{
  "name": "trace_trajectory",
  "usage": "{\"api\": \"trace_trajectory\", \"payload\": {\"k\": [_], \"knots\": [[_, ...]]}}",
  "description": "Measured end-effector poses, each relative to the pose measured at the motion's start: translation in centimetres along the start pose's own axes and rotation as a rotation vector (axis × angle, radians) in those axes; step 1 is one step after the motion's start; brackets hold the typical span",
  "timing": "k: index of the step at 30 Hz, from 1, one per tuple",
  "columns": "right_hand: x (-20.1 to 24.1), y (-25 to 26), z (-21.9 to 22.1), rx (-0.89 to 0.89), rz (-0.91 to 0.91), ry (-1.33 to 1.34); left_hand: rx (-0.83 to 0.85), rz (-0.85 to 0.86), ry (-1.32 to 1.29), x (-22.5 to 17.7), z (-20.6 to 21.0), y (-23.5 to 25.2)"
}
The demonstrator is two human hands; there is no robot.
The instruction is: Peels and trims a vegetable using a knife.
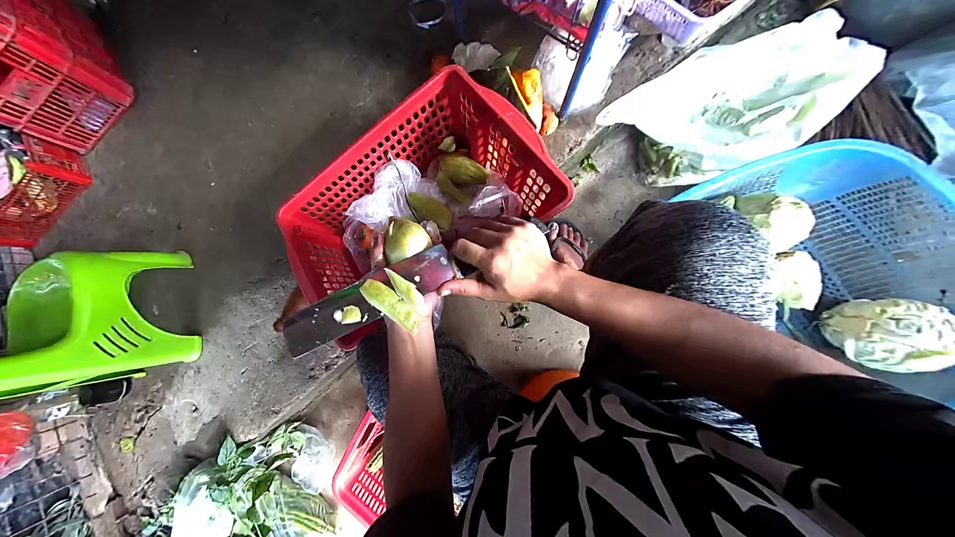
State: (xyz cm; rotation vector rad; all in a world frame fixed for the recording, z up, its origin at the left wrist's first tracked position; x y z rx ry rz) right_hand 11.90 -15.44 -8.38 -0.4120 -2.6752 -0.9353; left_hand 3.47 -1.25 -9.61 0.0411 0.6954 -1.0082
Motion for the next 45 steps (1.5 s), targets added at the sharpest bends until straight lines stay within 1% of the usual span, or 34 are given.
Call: {"api": "trace_trajectory", "payload": {"k": [3, 4, 7, 10, 11, 13, 15, 17, 18, 19, 22, 23, 25, 28, 29, 31, 33, 35, 36, 37, 39, 41, 43, 45], "knots": [[0.1, 0.0, -0.1, -0.004, -0.016, -0.013, 0.112, -0.01, -0.024, -0.1, 0.3, -0.1], [0.2, 0.0, 0.0, -0.011, -0.014, -0.015, 0.099, -0.005, -0.012, -0.2, 0.8, 0.0], [-0.1, -0.1, 0.4, -0.032, 0.016, -0.035, -0.056, 0.026, 0.051, -0.3, 1.8, -0.3], [-1.3, -0.1, 1.0, -0.004, 0.103, -0.012, -0.323, 0.144, 0.069, -0.3, 2.1, -1.0], [-1.6, -0.1, 1.1, 0.016, 0.138, 0.006, -0.383, 0.182, 0.076, -0.3, 2.2, -1.3], [-1.3, 0.1, 0.6, 0.071, 0.175, 0.024, -0.414, 0.216, 0.067, -0.3, 2.1, -1.4], [-0.4, 0.4, -0.2, 0.091, 0.168, 0.031, -0.374, 0.192, 0.061, -0.5, 2.1, -1.2], [0.2, 0.5, -0.6, 0.097, 0.155, 0.047, -0.309, 0.128, 0.065, -0.1, 1.9, -1.2], [0.1, 0.4, -0.5, 0.104, 0.164, 0.055, -0.326, 0.111, 0.076, 0.2, 1.7, -1.4], [-0.4, 0.3, -0.3, 0.135, 0.204, 0.071, -0.343, 0.109, 0.1, 0.3, 1.7, -1.5], [-3.7, 0.6, -0.4, 0.389, 0.484, 0.129, -0.238, 0.074, 0.144, -0.3, 2.3, -1.0], [-4.4, 0.7, -0.6, 0.417, 0.529, 0.137, -0.219, 0.073, 0.145, -0.5, 2.5, -0.8], [-3.7, 0.9, -1.1, 0.345, 0.5, 0.16, -0.266, 0.085, 0.156, -0.6, 2.8, -0.4], [-1.2, 1.0, -2.0, 0.275, 0.358, 0.171, -0.299, 0.104, 0.124, 0.2, 2.3, -0.7], [-1.0, 1.0, -1.9, 0.258, 0.314, 0.165, -0.306, 0.111, 0.102, 0.3, 2.2, -0.8], [-1.4, 0.9, -1.4, 0.23, 0.27, 0.176, -0.323, 0.107, 0.137, 0.2, 2.3, -1.2], [-2.5, 0.8, -0.8, 0.267, 0.305, 0.185, -0.312, 0.064, 0.158, -0.2, 2.2, -1.3], [-3.8, 1.2, -0.6, 0.4, 0.414, 0.179, -0.254, -0.002, 0.118, -0.6, 2.1, -0.9], [-4.2, 1.4, -0.6, 0.429, 0.445, 0.176, -0.215, -0.031, 0.098, -0.7, 2.1, -0.8], [-4.1, 1.4, -0.7, 0.412, 0.444, 0.173, -0.196, -0.037, 0.092, -0.8, 2.1, -0.7], [-2.9, 1.2, -1.4, 0.324, 0.376, 0.185, -0.239, -0.001, 0.105, -0.5, 2.0, -0.8], [-2.0, 1.0, -1.9, 0.295, 0.314, 0.191, -0.259, 0.024, 0.087, -0.1, 2.0, -1.1], [-2.6, 0.9, -1.6, 0.285, 0.33, 0.198, -0.231, -0.015, 0.076, -0.1, 2.1, -1.1], [-4.0, 1.2, -1.1, 0.367, 0.414, 0.199, -0.155, -0.091, 0.057, -0.2, 2.3, -0.8]]}}
Point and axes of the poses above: each hand's wrist, its own y-axis towards the middle knuckle, its own z-axis out of the palm, x = y × z, the point moved 2 cm from there along y, towards the middle knuckle, and after that the axes turned 1 degree about y, right-handed, at the moved point
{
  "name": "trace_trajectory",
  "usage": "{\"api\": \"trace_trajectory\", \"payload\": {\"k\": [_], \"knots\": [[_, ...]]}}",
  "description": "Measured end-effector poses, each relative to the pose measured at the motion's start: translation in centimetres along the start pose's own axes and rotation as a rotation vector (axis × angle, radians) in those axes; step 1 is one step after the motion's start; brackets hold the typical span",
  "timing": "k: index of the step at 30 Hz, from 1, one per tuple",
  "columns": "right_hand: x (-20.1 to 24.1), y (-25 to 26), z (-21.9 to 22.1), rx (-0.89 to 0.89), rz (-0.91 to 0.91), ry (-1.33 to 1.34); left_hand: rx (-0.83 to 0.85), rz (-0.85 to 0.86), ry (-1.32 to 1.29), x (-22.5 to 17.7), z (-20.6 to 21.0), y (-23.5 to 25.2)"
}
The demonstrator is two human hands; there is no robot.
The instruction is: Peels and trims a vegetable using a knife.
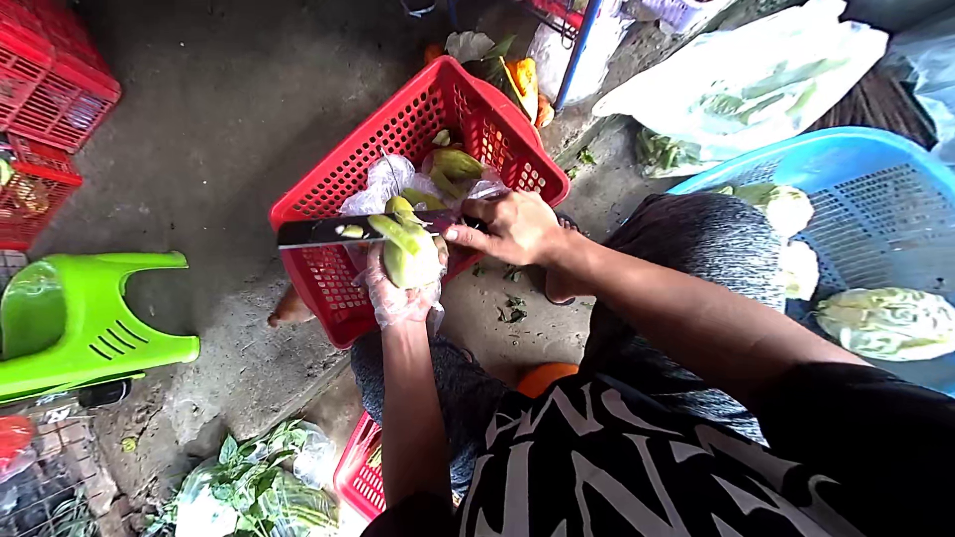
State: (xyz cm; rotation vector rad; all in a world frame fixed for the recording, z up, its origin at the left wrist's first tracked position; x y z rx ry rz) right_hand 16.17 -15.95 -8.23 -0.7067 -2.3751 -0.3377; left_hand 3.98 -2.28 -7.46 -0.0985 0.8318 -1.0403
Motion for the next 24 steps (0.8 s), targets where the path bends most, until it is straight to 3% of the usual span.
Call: {"api": "trace_trajectory", "payload": {"k": [4, 7, 10, 12, 14, 16, 18, 19, 20, 24], "knots": [[-1.4, 1.2, -0.1, 0.108, 0.152, -0.003, 0.164, -0.061, 0.005, -0.1, -0.3, 0.2], [-2.7, 2.3, -1.2, 0.191, 0.462, 0.05, 0.291, -0.034, 0.012, -0.5, -0.4, -0.1], [-2.6, 1.6, -1.8, 0.179, 0.588, 0.246, 0.145, 0.014, 0.067, -0.7, -0.2, 0.1], [-1.8, 0.5, -1.5, 0.134, 0.46, 0.248, -0.074, 0.043, 0.109, -0.8, 0.4, 0.1], [-0.3, -0.8, -0.7, 0.026, 0.179, 0.136, -0.156, 0.119, 0.133, -0.8, 0.2, 0.3], [1.4, -2.1, 0.3, -0.153, -0.147, 0.005, -0.075, 0.251, 0.23, -0.5, -1.9, 0.9], [2.5, -2.5, 1.1, -0.275, -0.382, -0.105, 0.032, 0.364, 0.621, -1.4, -3.0, 1.0], [2.6, -2.4, 1.4, -0.299, -0.437, -0.143, -0.007, 0.43, 0.818, -1.7, -2.4, 0.3], [2.7, -2.3, 1.7, -0.31, -0.458, -0.167, -0.026, 0.421, 0.847, -1.7, -2.0, 0.0], [2.0, -1.8, 2.5, -0.377, -0.431, -0.225, -0.017, 0.323, 0.487, -1.2, -2.2, 0.2]]}}
Point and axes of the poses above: each hand's wrist, its own y-axis towards the middle knuckle, its own z-axis out of the palm, x = y × z, the point moved 2 cm from there along y, towards the middle knuckle, and after that the axes turned 1 degree about y, right-handed, at the moved point
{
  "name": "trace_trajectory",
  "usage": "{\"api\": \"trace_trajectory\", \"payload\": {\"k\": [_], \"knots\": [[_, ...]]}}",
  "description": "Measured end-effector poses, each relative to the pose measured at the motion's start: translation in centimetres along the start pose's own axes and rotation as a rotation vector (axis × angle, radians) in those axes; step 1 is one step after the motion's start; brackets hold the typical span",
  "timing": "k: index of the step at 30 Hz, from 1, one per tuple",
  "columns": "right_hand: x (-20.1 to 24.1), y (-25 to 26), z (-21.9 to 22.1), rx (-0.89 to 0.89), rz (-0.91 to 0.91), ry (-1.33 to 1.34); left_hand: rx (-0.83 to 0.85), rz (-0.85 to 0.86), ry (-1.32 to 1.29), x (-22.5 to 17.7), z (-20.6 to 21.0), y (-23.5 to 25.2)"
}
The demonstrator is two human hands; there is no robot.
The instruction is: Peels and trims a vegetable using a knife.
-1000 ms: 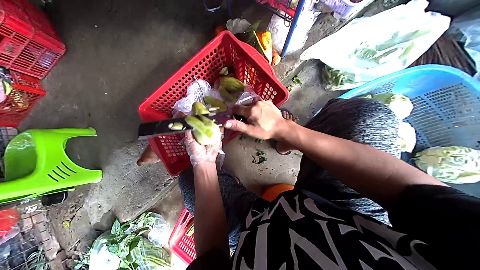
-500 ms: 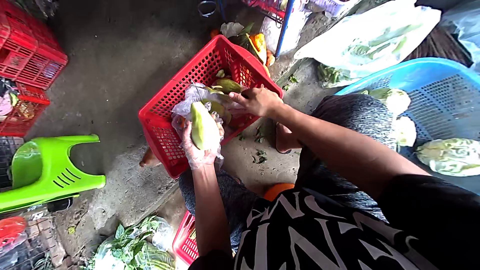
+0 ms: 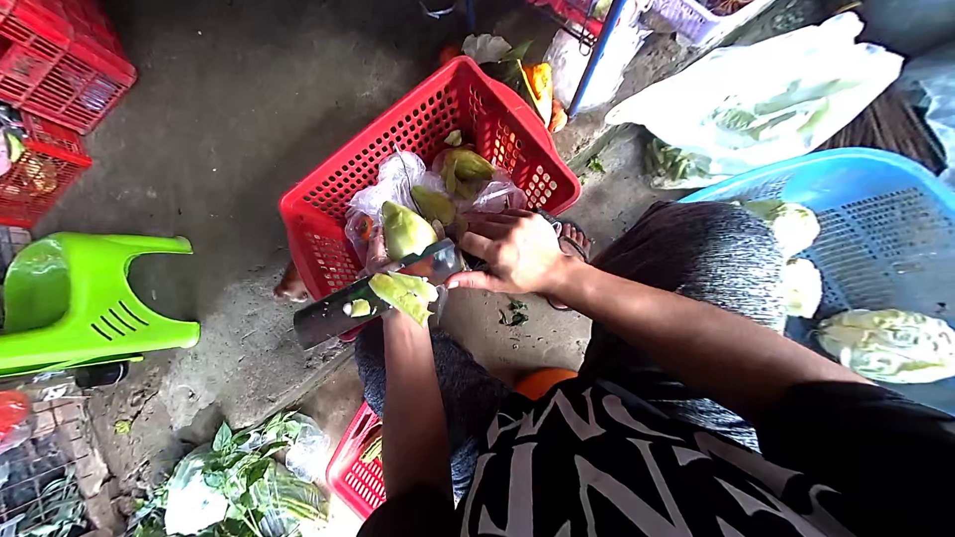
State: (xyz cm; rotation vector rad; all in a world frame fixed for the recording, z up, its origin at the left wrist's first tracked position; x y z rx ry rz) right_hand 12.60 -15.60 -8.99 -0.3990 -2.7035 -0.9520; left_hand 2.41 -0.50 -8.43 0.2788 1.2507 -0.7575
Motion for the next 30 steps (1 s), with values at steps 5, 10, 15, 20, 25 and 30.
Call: {"api": "trace_trajectory", "payload": {"k": [5, 10, 15, 20, 25, 30], "knots": [[-2.2, -0.1, 0.5, 0.087, 0.18, 0.053, -0.296, -0.183, -0.292, -0.5, 1.6, -0.8], [-0.5, 0.4, -1.0, 0.17, 0.17, 0.077, -0.325, -0.147, -0.34, 0.1, 1.4, -1.0], [-2.8, 0.4, -0.3, 0.288, 0.33, 0.12, -0.225, -0.193, -0.213, -0.5, 1.7, -0.4], [-2.7, 0.6, -1.1, 0.319, 0.344, 0.143, -0.265, -0.191, -0.183, -0.2, 2.4, -0.6], [-3.8, 1.0, -0.7, 0.437, 0.478, 0.168, -0.119, -0.218, -0.216, -0.3, 2.1, -0.1], [-6.0, 2.0, -1.2, 0.595, 0.955, 0.262, -0.057, -0.236, -0.262, -0.4, 2.1, 0.3]]}}
Point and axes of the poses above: each hand's wrist, its own y-axis towards the middle knuckle, its own z-axis out of the palm, x = y × z, the point moved 2 cm from there along y, towards the middle knuckle, and after that the axes turned 1 degree about y, right-handed, at the moved point
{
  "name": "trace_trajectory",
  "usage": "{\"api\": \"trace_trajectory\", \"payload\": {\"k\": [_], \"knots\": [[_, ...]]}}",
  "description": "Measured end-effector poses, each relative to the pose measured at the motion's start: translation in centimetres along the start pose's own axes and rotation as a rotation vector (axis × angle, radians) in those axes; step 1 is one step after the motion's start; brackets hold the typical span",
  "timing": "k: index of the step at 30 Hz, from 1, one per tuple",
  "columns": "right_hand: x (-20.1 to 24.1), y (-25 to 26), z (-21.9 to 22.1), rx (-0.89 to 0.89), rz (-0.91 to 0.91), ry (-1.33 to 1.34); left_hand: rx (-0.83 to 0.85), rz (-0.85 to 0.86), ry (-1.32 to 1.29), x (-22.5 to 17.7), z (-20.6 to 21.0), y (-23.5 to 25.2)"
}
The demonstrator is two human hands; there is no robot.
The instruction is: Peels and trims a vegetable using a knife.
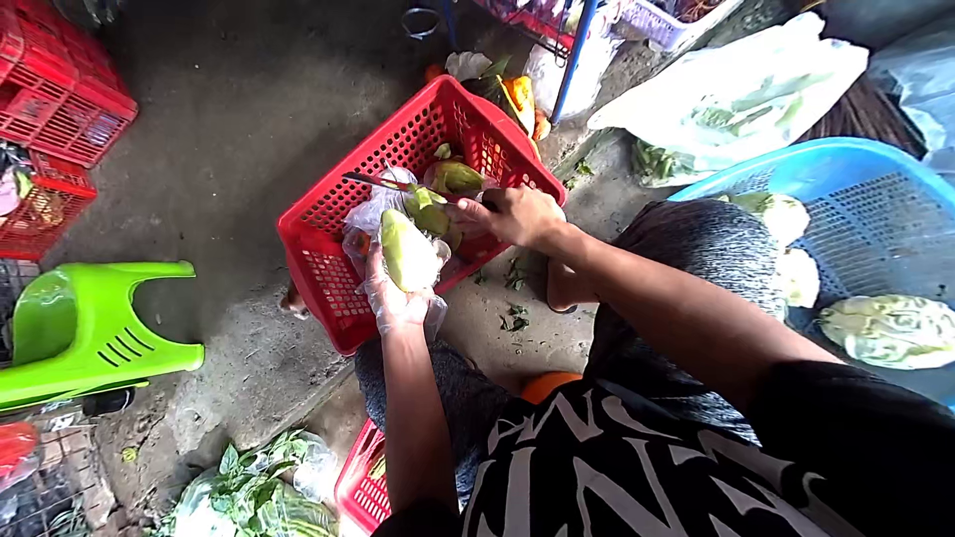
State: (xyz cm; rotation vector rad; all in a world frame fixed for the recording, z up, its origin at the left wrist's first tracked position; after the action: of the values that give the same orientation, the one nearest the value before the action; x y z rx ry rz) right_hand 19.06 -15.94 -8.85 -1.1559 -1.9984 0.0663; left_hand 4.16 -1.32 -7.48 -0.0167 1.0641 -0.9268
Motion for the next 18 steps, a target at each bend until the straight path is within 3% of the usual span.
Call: {"api": "trace_trajectory", "payload": {"k": [3, 8, 10, 13, 15, 18], "knots": [[-0.1, -1.0, 0.5, 0.038, -0.015, 0.202, -0.1, 0.0, -0.026, 0.1, 0.0, 0.1], [1.1, -3.0, 1.5, -0.13, -0.504, -0.034, -0.152, 0.064, 0.027, 0.1, 0.1, -0.4], [1.4, -3.0, 2.1, -0.197, -0.567, -0.122, -0.164, 0.084, 0.058, 0.2, 0.0, -0.6], [1.1, -1.2, 1.7, -0.094, -0.218, -0.125, -0.109, 0.05, 0.071, 0.0, -0.4, -0.2], [0.4, 0.0, 1.1, -0.003, 0.0, 0.082, -0.098, 0.036, 0.103, -0.2, -0.2, -0.2], [0.3, -0.5, 1.2, 0.043, 0.029, 0.456, -0.125, 0.102, 0.302, 0.2, 0.1, -0.1]]}}
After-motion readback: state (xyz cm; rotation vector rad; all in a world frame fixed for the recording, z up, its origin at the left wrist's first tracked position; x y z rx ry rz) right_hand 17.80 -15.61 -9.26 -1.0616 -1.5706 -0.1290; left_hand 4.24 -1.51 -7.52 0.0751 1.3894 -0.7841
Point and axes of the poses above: each hand's wrist, its own y-axis towards the middle knuckle, its own z-axis out of the palm, x = y × z, the point moved 2 cm from there along y, towards the middle knuckle, and after that the axes turned 1 degree about y, right-handed, at the moved point
